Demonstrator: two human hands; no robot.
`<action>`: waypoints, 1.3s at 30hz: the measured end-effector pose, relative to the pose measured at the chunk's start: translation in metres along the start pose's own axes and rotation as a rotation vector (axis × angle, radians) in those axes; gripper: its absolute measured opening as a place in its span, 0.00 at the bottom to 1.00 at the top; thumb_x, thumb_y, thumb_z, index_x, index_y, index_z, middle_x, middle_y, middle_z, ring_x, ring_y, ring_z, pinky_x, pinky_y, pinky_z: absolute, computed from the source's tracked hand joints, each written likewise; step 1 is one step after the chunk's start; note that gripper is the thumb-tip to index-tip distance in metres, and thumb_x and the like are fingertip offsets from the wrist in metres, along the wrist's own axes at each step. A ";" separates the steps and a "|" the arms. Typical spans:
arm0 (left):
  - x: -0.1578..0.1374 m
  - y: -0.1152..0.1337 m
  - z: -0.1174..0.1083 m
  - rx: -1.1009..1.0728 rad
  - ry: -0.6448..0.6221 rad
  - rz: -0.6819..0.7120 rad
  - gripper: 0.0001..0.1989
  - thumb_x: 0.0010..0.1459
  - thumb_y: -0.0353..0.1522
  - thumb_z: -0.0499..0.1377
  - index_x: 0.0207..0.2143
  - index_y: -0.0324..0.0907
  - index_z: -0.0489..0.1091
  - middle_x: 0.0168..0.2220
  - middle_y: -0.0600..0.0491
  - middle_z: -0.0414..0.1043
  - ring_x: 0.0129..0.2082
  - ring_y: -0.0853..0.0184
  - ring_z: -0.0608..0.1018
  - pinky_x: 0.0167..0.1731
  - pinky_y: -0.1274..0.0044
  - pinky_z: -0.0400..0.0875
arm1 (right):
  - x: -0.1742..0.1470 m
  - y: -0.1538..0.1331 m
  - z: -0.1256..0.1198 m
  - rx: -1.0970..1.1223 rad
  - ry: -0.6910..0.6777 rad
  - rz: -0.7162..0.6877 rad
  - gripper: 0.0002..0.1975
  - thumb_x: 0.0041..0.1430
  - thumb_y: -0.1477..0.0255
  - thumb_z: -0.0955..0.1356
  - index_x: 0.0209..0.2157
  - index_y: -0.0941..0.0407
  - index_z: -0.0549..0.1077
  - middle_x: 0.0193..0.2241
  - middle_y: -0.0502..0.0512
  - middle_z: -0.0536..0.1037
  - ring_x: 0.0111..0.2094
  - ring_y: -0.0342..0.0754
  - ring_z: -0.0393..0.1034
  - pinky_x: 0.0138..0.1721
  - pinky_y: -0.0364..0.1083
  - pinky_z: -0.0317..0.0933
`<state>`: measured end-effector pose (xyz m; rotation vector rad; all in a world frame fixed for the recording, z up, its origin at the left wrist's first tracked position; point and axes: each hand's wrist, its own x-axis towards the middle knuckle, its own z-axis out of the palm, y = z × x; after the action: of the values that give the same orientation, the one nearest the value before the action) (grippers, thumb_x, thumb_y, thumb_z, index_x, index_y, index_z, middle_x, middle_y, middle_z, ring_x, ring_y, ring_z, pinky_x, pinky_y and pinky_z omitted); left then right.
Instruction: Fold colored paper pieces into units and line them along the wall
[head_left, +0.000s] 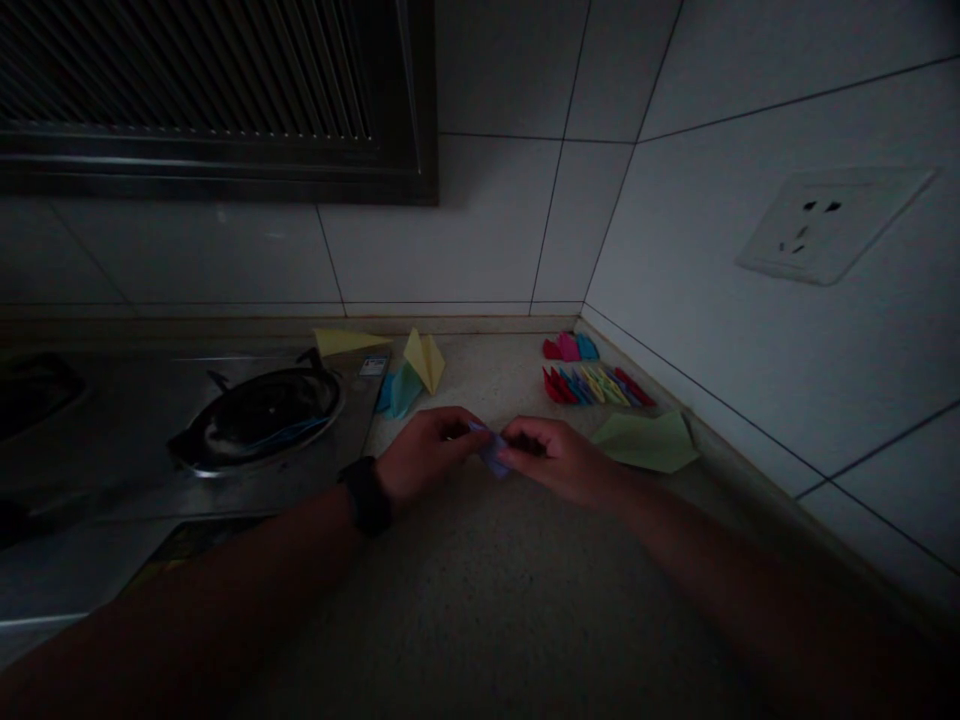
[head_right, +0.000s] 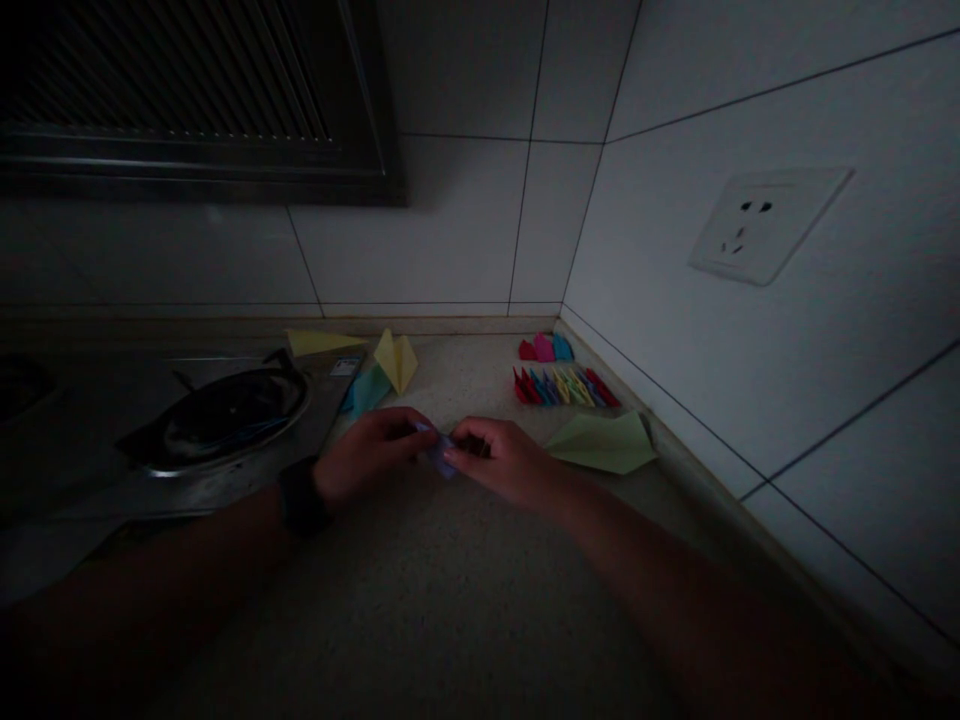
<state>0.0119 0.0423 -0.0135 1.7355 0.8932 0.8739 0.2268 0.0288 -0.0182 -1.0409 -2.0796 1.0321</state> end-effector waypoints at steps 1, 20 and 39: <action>0.000 0.000 0.000 -0.039 0.013 -0.008 0.12 0.56 0.39 0.60 0.34 0.37 0.72 0.30 0.53 0.72 0.27 0.71 0.71 0.29 0.78 0.66 | 0.000 0.000 0.000 0.009 -0.012 0.013 0.13 0.60 0.61 0.67 0.35 0.58 0.71 0.25 0.48 0.67 0.28 0.41 0.61 0.28 0.41 0.55; -0.009 0.009 0.000 -0.421 -0.130 -0.108 0.11 0.52 0.37 0.65 0.27 0.37 0.72 0.27 0.55 0.66 0.29 0.71 0.68 0.32 0.77 0.60 | 0.000 0.001 -0.005 -0.020 -0.018 0.033 0.14 0.58 0.60 0.69 0.32 0.59 0.71 0.24 0.47 0.66 0.27 0.41 0.60 0.28 0.41 0.53; -0.006 0.003 0.004 -0.357 0.105 -0.213 0.16 0.51 0.43 0.65 0.27 0.38 0.72 0.24 0.56 0.64 0.23 0.73 0.63 0.24 0.79 0.54 | 0.002 0.008 -0.005 0.014 0.032 0.119 0.14 0.61 0.60 0.65 0.29 0.57 0.67 0.22 0.46 0.66 0.23 0.40 0.60 0.25 0.41 0.51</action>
<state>0.0127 0.0349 -0.0128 1.2739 0.9095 0.9241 0.2325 0.0353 -0.0216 -1.1783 -2.0021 1.0787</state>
